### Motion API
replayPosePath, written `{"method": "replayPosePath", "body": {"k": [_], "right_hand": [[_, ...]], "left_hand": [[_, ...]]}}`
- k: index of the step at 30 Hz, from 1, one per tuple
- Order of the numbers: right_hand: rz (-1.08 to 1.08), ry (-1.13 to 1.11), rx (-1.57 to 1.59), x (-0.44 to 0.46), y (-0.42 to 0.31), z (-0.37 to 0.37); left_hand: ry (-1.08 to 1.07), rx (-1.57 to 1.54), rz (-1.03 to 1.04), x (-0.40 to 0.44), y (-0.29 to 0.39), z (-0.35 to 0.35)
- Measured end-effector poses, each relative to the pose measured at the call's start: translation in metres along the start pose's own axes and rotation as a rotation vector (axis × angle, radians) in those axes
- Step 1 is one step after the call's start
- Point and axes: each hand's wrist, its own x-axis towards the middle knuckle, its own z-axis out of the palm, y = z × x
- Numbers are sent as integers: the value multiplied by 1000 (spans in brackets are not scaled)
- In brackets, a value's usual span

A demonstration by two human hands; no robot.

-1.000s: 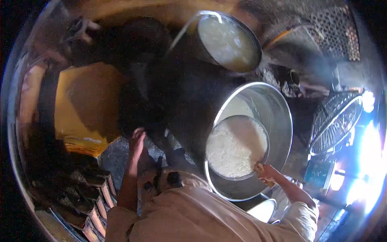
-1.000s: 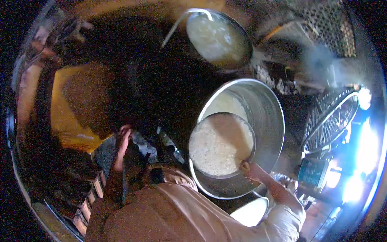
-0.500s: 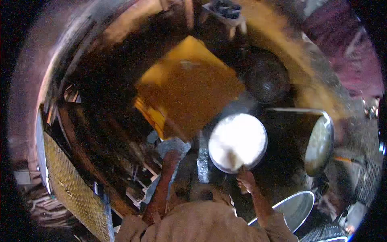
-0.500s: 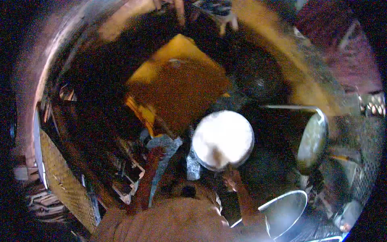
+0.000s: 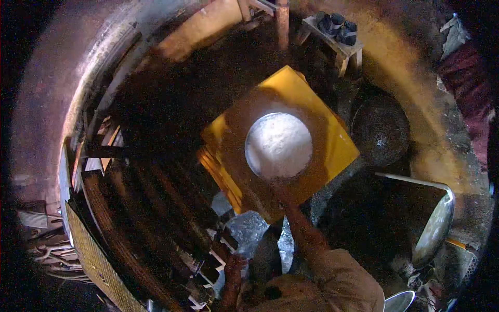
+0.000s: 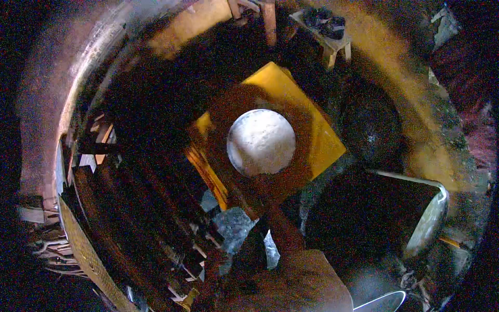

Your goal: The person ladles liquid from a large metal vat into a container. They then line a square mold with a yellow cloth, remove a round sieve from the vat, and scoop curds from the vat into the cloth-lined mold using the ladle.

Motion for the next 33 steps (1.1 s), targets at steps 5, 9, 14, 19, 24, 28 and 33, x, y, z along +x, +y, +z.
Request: {"method": "replayPosePath", "body": {"k": [5,9,14,19,24,28,33], "right_hand": [[55,97,28,9,-6,-21],[122,177,83,-6,6,-59],[265,350,178,-19,22,-126],[690,964,-56,30,61,-161],[422,820,1454,-150,90,-284],[-526,1129,1058,-382,190,-306],[-99,1127,886,-595,376,-253]], "left_hand": [[-137,118,97,28,-9,-17],[-477,-424,-361,58,-61,-37],[-366,-369,-131,65,-36,-3],[-564,-137,56,65,-28,39],[-744,319,238,-60,22,156],[-770,769,183,-133,-36,210],[-1217,951,72,-215,-157,280]]}}
